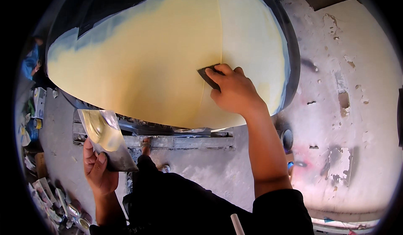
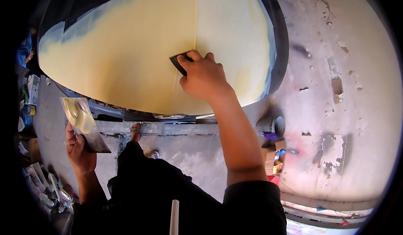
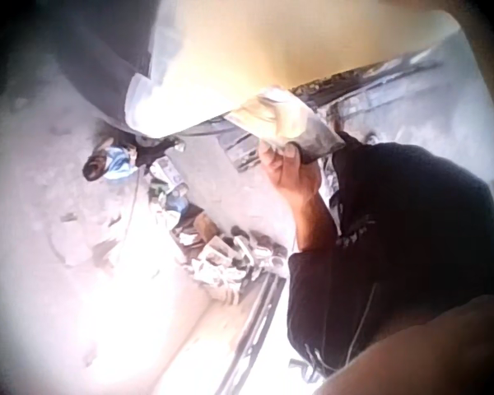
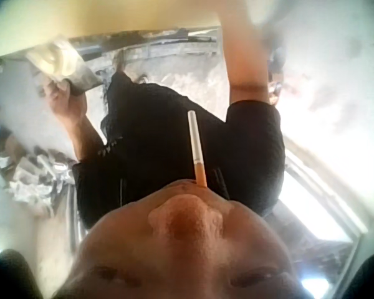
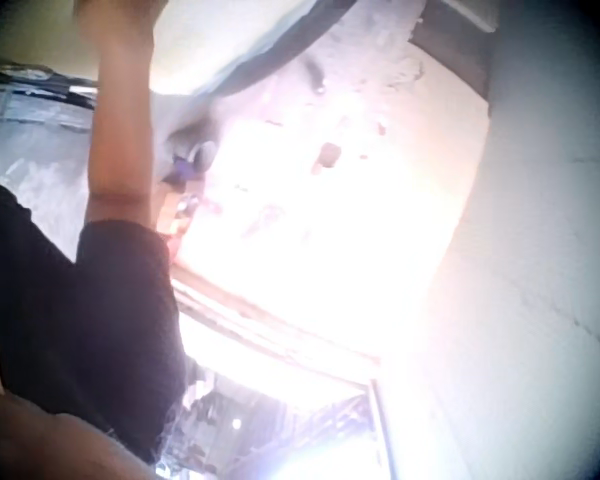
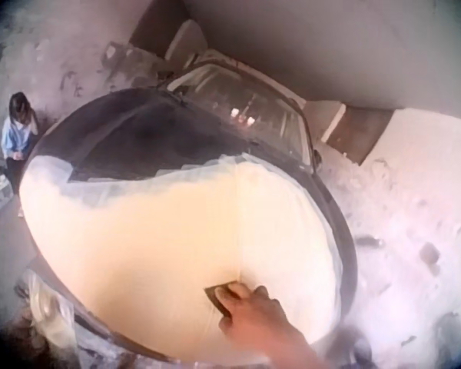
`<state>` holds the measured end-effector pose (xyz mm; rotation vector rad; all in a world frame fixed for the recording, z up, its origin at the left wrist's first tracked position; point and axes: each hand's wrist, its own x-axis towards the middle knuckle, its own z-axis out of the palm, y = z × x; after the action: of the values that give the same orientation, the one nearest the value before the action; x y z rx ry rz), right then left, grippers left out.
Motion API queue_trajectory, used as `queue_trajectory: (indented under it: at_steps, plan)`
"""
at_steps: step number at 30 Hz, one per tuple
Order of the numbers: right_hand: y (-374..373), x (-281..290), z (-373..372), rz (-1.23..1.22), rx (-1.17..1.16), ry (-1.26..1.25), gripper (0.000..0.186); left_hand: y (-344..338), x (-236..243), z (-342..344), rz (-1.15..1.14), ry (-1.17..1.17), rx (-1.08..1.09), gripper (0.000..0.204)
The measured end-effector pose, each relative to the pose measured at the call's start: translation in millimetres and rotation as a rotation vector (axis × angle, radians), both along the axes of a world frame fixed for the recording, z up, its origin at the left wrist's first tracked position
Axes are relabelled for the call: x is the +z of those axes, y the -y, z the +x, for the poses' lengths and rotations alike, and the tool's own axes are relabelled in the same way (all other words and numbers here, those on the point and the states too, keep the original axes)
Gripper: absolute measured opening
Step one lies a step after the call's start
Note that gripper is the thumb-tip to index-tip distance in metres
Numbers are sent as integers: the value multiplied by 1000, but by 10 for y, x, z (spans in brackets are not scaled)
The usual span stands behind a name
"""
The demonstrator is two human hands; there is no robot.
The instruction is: The person applies a beige body filler to the hood of a car using a putty knife and a sanding block. They repeatedly spread the filler across the surface and smooth it out. Another person is visible sitting nearby on the floor.
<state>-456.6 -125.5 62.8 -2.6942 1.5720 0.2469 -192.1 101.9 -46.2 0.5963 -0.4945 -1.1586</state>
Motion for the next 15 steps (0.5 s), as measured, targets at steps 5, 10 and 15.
queue_trajectory:
  at_steps: [5, 10, 15]
  plan:
    - [-294, -180, -73, -58, 25, 41, 51, -32, -7, -32, 16, 30, -8, 55]
    - [-572, -314, -126, -85, 28, 67, 52, -51, -25, -56, 15, 32, -23, 54]
    - [-820, -502, -159, -194, 53, 83, 56, -78, -60, -60, -2, 41, -49, 53]
